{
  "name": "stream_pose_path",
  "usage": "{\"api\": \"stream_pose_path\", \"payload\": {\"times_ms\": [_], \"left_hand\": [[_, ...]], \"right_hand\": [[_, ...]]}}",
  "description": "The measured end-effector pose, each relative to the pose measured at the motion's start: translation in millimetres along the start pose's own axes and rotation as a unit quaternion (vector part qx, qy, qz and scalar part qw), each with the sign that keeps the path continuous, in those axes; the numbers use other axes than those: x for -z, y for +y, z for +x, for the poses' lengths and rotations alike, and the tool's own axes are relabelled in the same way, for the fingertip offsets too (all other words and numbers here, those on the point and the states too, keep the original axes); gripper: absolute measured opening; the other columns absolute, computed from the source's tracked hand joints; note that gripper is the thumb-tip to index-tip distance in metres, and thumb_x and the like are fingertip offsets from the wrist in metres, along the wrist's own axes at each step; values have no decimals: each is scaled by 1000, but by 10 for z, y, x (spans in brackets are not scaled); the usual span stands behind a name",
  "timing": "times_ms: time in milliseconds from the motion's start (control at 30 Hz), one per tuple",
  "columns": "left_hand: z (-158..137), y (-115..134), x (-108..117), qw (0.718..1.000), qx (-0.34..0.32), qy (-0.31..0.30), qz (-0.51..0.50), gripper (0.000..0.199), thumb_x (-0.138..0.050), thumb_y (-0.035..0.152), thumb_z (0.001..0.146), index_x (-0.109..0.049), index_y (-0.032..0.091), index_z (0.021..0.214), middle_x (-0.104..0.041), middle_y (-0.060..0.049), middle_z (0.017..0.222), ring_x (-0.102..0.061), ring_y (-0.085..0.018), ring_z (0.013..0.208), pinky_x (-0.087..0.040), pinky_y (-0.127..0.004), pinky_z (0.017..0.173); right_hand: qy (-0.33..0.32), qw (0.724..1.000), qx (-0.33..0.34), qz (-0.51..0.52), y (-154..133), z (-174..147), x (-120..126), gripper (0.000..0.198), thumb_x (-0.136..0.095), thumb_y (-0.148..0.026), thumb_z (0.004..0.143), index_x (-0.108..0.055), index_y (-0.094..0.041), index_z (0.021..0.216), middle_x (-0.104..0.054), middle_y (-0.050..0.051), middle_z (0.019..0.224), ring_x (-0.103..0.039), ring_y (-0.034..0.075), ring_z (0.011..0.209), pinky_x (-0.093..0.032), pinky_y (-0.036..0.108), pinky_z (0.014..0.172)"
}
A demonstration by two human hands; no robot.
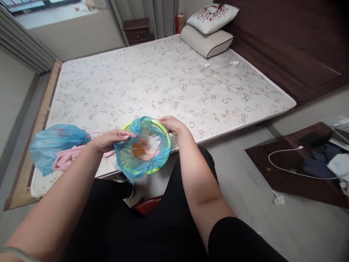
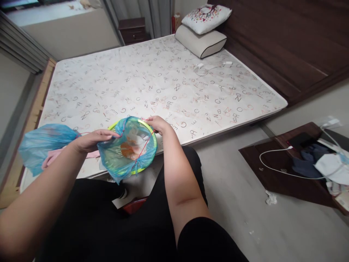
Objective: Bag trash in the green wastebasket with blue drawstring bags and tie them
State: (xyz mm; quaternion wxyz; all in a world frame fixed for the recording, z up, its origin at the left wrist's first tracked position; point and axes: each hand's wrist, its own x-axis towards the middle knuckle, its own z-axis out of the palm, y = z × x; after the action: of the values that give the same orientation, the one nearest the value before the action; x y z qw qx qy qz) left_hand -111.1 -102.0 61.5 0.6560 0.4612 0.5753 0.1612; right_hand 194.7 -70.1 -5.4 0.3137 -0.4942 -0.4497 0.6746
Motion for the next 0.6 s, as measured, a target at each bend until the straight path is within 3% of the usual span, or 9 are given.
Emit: {"api": "stream_pose_path", "payload": {"times_ms": [67,200,267,367,433,500,600], "left_hand": [[6,5,-53,998,23,-46,23,36,-97,35,59,-87,20,90,-81,-15,93,-75,-30,79,-62,-36,66],[-42,52,-217,996,14,-57,68,35,-98,35,59,-87,22,90,-82,-16,105,-76,-35,99,-64,-37,75],[-106,59,-232,998,-13,-17,51,49,-96,42,62,-86,22,105,-81,-15,111,-76,-32,98,-64,-35,76],[-266,23,-88,986,-78,127,73,73,-93,53,64,-77,23,129,-79,-9,102,-74,-24,85,-60,-29,70],[-407,-30,85,964,-86,198,158,79,-93,56,62,-74,23,132,-76,-5,89,-71,-21,78,-56,-25,64],[-555,-92,246,946,-48,205,247,75,-91,59,61,-77,24,127,-72,-2,77,-67,-21,71,-51,-24,56],[-745,-153,342,933,-15,213,289,58,-92,57,58,-83,25,105,-69,-2,68,-63,-21,63,-44,-25,49]], "right_hand": [[69,996,41,-28,23,79,-39,20,-63,-34,94,-64,-18,82,-64,0,72,-54,13,63,-40,25,59],[208,967,142,-45,-10,191,-79,16,-50,-28,96,-62,-19,93,-68,2,91,-61,14,84,-47,24,75],[233,958,162,-29,-71,187,-51,13,-50,-28,95,-60,-20,98,-65,1,91,-60,14,82,-47,23,75],[244,957,157,23,-200,82,59,11,-52,-30,95,-56,-23,103,-55,-4,78,-50,11,63,-42,22,61],[215,964,144,55,-298,-52,156,10,-53,-28,94,-55,-24,103,-42,-9,66,-36,9,50,-33,21,51],[137,980,130,64,-393,-218,247,13,-56,-23,90,-56,-24,103,-32,-12,58,-27,8,44,-25,20,45],[-24,990,128,61,-524,-465,333,24,-62,-17,81,-61,-23,104,-33,-13,53,-30,8,42,-29,19,42]]}}
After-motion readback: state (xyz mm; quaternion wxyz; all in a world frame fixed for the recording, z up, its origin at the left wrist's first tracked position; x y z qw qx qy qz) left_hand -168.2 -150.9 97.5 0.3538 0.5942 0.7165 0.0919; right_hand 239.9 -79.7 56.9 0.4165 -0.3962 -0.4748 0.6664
